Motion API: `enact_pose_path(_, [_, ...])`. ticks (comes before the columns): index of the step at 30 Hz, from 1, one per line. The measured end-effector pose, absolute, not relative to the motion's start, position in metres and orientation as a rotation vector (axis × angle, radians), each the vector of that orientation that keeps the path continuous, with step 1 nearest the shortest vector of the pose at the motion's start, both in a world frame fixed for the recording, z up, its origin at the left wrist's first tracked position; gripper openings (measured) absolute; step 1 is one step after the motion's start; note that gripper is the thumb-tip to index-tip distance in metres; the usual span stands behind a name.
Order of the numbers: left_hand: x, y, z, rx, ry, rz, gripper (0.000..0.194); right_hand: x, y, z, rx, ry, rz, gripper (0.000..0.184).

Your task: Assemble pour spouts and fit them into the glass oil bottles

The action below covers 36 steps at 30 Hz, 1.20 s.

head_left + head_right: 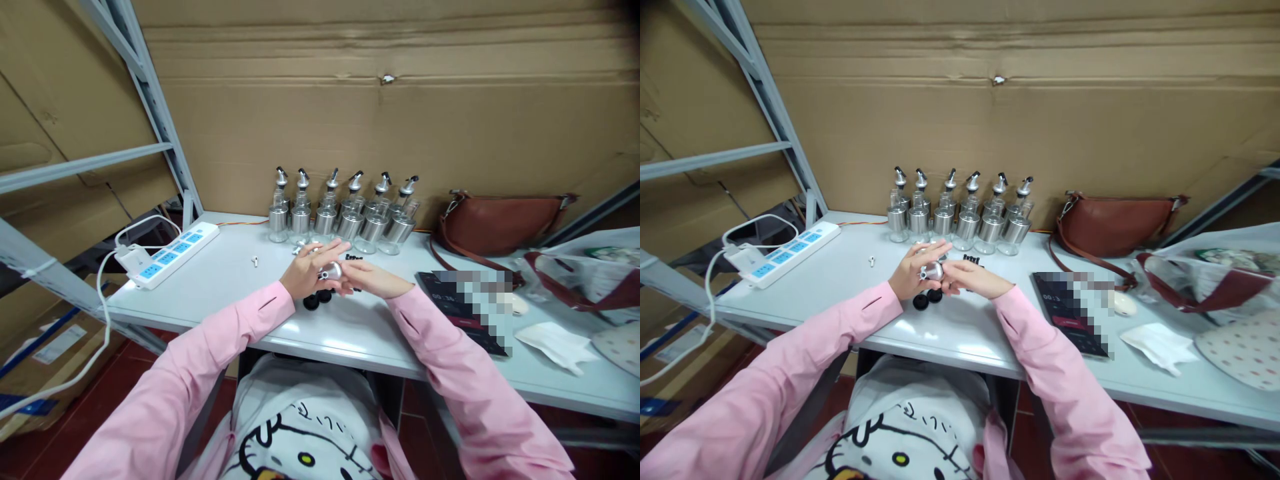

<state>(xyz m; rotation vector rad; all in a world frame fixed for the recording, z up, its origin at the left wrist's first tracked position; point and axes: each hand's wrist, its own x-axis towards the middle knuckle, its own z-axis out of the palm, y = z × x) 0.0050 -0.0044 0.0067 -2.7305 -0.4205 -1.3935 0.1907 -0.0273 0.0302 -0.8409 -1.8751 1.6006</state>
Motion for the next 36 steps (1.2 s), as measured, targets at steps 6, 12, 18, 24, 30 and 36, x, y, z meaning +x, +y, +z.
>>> enact_pose_path(6, [0.002,0.001,0.006,-2.584,-0.338,-1.478,0.042,0.178,-0.034,0.029,-0.754,-1.675,1.591,0.04])
enact_pose_path(12, [-0.004,0.001,0.008,-2.502,-0.54,-1.446,0.041,0.175,-0.032,0.032,-0.918,-1.64,1.448,0.047])
enact_pose_path(18, [-0.001,-0.002,0.01,-2.503,-0.537,-1.304,0.032,0.171,-0.032,0.032,-0.96,-1.581,1.36,0.044])
enact_pose_path(24, [0.0,-0.003,0.013,-2.416,-0.633,-1.143,0.029,0.167,-0.033,0.028,-0.959,-1.54,1.423,0.043])
enact_pose_path(30, [-0.002,0.001,0.012,-2.44,-0.793,-1.07,0.032,0.163,-0.037,0.034,-0.96,-1.725,1.285,0.045])
enact_pose_path(36, [-0.008,0.004,0.015,-2.416,-0.795,-1.003,0.04,0.156,-0.044,0.032,-0.998,-1.912,0.937,0.039])
